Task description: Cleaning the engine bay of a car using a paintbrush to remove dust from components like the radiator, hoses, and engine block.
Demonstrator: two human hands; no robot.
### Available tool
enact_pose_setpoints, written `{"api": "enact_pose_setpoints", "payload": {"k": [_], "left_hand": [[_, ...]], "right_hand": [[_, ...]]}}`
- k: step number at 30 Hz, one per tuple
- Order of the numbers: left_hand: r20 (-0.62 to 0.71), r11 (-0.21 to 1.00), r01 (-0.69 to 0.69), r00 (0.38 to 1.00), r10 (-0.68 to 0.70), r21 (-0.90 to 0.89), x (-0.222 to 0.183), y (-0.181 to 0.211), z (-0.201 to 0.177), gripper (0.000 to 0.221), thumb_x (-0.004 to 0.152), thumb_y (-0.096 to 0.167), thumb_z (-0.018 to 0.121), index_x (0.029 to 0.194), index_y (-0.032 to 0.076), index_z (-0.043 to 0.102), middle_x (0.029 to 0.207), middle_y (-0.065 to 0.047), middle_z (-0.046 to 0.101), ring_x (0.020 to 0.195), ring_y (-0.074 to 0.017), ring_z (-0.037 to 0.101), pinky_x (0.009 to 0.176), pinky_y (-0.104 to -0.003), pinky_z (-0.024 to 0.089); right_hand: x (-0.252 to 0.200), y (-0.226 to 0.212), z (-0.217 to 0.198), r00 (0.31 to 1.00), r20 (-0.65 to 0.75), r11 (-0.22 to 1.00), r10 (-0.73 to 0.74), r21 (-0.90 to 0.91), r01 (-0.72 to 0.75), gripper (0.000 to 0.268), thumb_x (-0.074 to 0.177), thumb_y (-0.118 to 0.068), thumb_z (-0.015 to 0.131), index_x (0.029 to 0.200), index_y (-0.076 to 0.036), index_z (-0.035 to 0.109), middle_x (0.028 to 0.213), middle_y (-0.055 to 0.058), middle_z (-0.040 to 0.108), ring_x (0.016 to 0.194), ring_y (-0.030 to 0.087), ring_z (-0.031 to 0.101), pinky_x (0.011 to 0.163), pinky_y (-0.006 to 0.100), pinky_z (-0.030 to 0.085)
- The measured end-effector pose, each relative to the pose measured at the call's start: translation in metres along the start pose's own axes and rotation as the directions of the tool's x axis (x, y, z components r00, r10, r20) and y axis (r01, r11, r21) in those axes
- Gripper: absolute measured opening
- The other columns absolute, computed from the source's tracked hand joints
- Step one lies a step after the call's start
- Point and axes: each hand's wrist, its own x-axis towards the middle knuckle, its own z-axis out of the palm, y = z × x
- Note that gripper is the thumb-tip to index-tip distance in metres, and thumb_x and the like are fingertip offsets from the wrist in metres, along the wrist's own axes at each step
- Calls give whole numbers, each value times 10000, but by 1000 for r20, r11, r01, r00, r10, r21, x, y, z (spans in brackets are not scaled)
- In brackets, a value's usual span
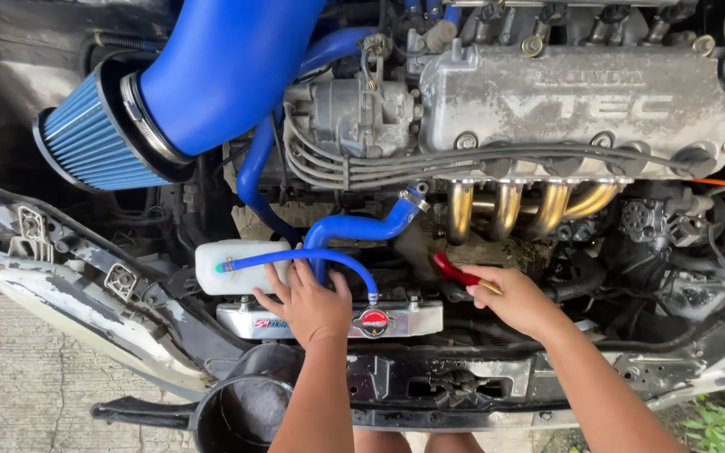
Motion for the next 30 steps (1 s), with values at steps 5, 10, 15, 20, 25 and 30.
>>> {"api": "enact_pose_setpoints", "payload": {"k": [5, 10, 15, 20, 25, 30], "left_hand": [[9, 1000, 8, 1000, -8, 6, 1, 2, -7, 641, 733, 365, 654, 1330, 136, 602, 1181, -20, 680, 1494, -334, 399, 1220, -620, 202], [1, 1000, 8, 1000, -8, -2, 2, 2, -6, 656, 717, 366, 654, 1330, 140, 593, 1185, -28, 674, 1494, -336, 403, 1219, -622, 208], [-24, 1000, 9, 1000, -9, -9, 3, 4, -7, 660, 729, 366, 642, 1351, 153, 587, 1184, -18, 673, 1483, -328, 412, 1221, -618, 211], [-18, 1000, 5, 1000, -5, 7, 1, 2, -4, 663, 734, 374, 635, 1358, 156, 577, 1190, -17, 669, 1496, -325, 397, 1222, -621, 205], [-25, 1000, -4, 1000, 4, -12, 0, 0, 0, 720, 706, 377, 633, 1394, 175, 568, 1177, -9, 660, 1505, -326, 384, 1217, -619, 199], [-39, 1000, -6, 999, 6, -12, -1, -2, 2, 696, 717, 368, 640, 1382, 167, 589, 1171, -15, 674, 1496, -331, 401, 1217, -621, 198]], "right_hand": [[18, -17, 30, 998, 61, 899, -17, 437, -11, 531, 969, -78, 528, 1498, -117, 494, 1155, 228, 685, 821, 218, 683, 585, 239, 483], [57, -6, 53, 980, 196, 601, -30, 787, -139, 506, 1006, -324, 513, 1469, -120, 517, 1241, 159, 698, 832, 178, 666, 620, 245, 410], [63, -20, 64, 938, 318, 619, -134, 767, -171, 528, 992, -97, 527, 1513, -65, 445, 1420, 166, 613, 1049, 207, 667, 706, 235, 482], [120, 2, 86, 930, 361, 755, -70, 628, -187, 530, 888, -63, 544, 1418, -54, 535, 1141, 153, 677, 807, 175, 665, 534, 212, 488], [136, 6, 112, 982, 186, 766, 31, 626, -143, 395, 920, -262, 694, 1279, -99, 672, 826, 107, 660, 508, 115, 530, 341, 161, 366], [167, 72, 125, 958, 27, 453, 284, 877, -159, 233, 1022, -270, 595, 1175, -96, 579, 776, 26, 632, 454, 66, 436, 316, 159, 271]]}}
